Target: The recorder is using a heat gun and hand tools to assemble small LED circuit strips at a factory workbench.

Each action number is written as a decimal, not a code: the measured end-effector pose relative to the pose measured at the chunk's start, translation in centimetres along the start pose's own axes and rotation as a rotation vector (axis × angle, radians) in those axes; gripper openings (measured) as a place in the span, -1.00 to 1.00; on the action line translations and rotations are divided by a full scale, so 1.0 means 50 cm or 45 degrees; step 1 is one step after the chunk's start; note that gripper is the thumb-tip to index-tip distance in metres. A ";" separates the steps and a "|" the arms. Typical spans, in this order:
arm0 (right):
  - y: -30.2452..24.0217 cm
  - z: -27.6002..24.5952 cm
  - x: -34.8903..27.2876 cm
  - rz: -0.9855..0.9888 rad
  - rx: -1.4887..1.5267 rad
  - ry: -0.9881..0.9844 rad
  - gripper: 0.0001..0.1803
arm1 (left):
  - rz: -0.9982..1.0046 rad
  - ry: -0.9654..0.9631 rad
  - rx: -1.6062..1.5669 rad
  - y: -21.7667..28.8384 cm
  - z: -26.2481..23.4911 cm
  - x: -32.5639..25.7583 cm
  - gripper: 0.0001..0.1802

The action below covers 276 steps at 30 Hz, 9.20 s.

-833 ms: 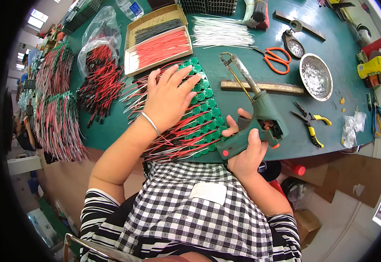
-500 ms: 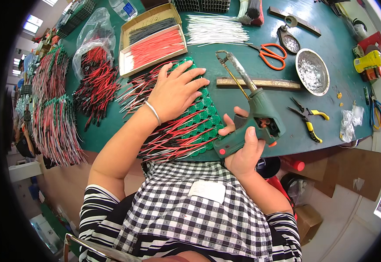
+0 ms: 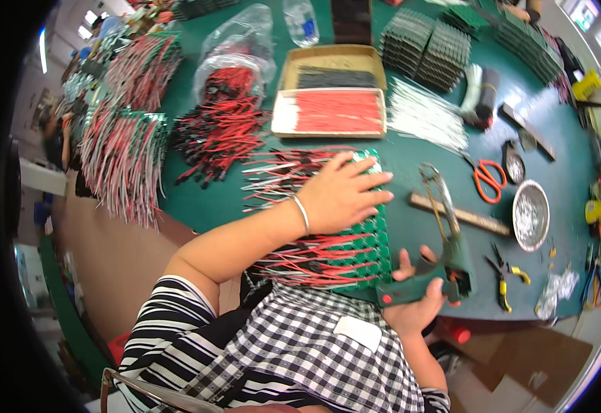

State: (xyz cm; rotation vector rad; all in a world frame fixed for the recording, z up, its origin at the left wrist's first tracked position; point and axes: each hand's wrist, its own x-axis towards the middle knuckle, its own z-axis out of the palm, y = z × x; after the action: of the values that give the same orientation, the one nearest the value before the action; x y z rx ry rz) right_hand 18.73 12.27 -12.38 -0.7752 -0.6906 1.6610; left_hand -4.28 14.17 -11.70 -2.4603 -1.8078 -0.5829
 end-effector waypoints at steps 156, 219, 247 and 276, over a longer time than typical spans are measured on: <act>-0.119 0.040 0.166 0.222 -0.985 -0.515 -0.48 | -0.334 0.275 0.167 -0.096 -0.057 0.011 -0.90; -0.086 0.063 0.168 -0.267 -1.705 -0.939 -0.76 | -0.334 0.260 0.157 -0.094 -0.054 0.005 -0.96; -0.108 0.011 0.130 -0.184 -1.516 -0.998 -0.57 | -0.292 0.244 0.162 -0.057 -0.055 -0.005 -0.90; -0.088 0.021 0.122 -0.135 -1.573 -0.857 -0.70 | -0.284 0.241 0.220 -0.054 -0.050 0.000 -0.91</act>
State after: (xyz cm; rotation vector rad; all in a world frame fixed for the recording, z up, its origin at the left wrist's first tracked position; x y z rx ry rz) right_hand 19.50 19.12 -9.13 -0.9443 -2.2894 1.2542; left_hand -7.47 14.44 -9.89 -2.0366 -1.9762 -0.6180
